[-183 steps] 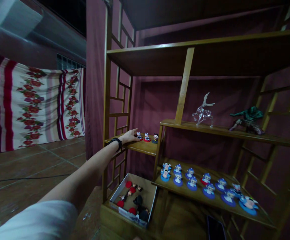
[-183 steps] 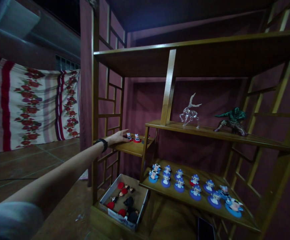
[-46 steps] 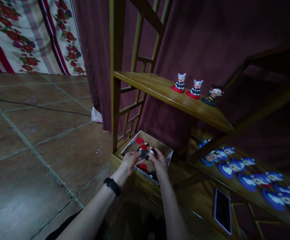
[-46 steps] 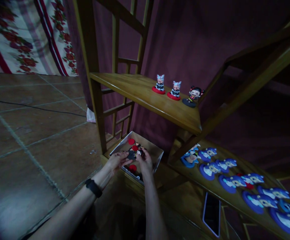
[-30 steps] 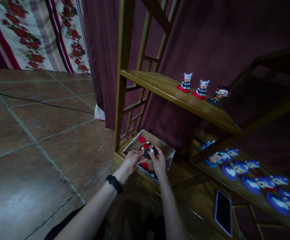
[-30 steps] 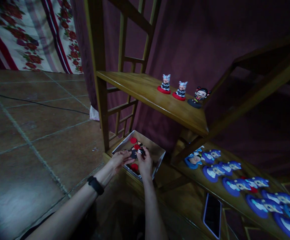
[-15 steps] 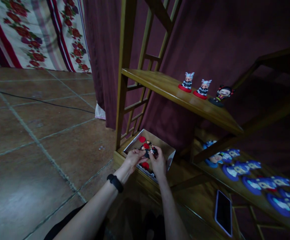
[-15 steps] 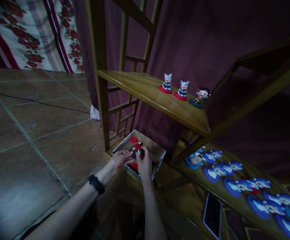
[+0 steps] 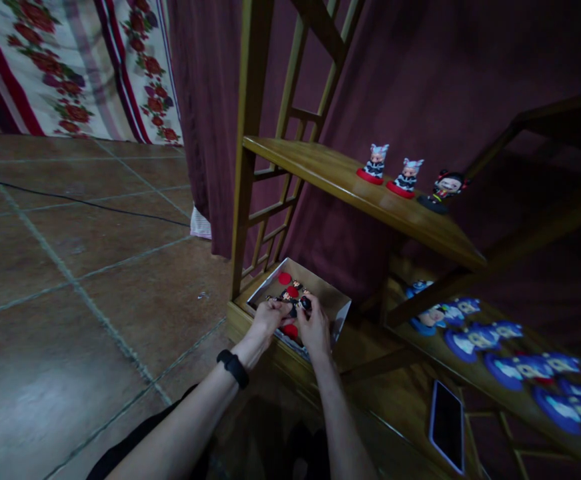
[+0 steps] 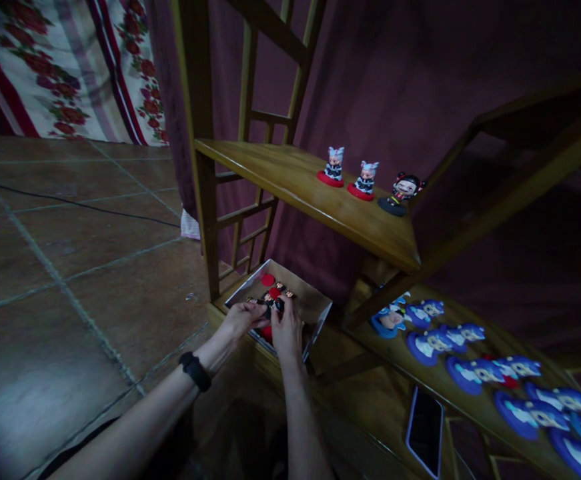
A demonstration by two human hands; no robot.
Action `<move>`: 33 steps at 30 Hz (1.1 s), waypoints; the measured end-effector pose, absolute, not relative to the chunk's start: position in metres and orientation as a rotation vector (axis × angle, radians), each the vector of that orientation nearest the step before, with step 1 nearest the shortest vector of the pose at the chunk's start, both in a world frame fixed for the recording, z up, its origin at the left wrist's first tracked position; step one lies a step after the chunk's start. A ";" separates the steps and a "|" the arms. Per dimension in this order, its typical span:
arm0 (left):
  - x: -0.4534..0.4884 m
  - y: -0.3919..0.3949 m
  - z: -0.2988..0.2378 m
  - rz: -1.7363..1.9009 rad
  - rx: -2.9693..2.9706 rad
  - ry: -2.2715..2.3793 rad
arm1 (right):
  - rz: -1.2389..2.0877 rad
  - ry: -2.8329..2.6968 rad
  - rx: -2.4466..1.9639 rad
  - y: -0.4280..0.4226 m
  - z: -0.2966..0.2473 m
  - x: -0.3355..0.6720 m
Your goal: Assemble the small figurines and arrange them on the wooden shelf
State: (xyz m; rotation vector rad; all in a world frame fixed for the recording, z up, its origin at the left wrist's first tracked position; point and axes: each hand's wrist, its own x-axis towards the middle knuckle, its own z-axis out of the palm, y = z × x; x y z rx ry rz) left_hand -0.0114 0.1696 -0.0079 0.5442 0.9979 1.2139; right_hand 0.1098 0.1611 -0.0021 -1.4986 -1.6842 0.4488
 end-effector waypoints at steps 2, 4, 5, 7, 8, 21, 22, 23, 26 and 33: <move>-0.012 0.170 -0.008 1.199 0.512 1.015 | 0.483 -1.651 -1.515 0.162 -0.005 0.110; -0.013 0.170 -0.008 1.168 0.478 1.042 | 0.512 -1.630 -1.522 0.163 -0.007 0.110; -0.013 0.170 -0.008 1.148 0.464 1.057 | 0.523 -1.628 -1.520 0.164 -0.008 0.110; -0.015 0.171 -0.006 1.115 0.435 1.081 | 0.541 -1.638 -1.516 0.164 -0.008 0.112; -0.015 0.171 -0.006 1.099 0.418 1.090 | 0.546 -1.652 -1.512 0.164 -0.008 0.113; -0.023 0.170 -0.004 0.961 0.312 1.131 | 0.641 -1.816 -1.349 0.155 0.003 0.118; -0.021 0.169 -0.004 0.970 0.308 1.152 | 0.651 -1.828 -1.344 0.155 0.003 0.118; -0.020 0.168 -0.004 0.976 0.305 1.172 | 0.660 -1.838 -1.343 0.154 0.004 0.118; -0.018 0.168 -0.004 0.966 0.293 1.176 | 0.680 -1.825 -1.342 0.154 0.003 0.117; -0.021 0.174 -0.004 0.987 0.219 1.050 | 0.864 -1.499 -1.231 0.160 -0.009 0.110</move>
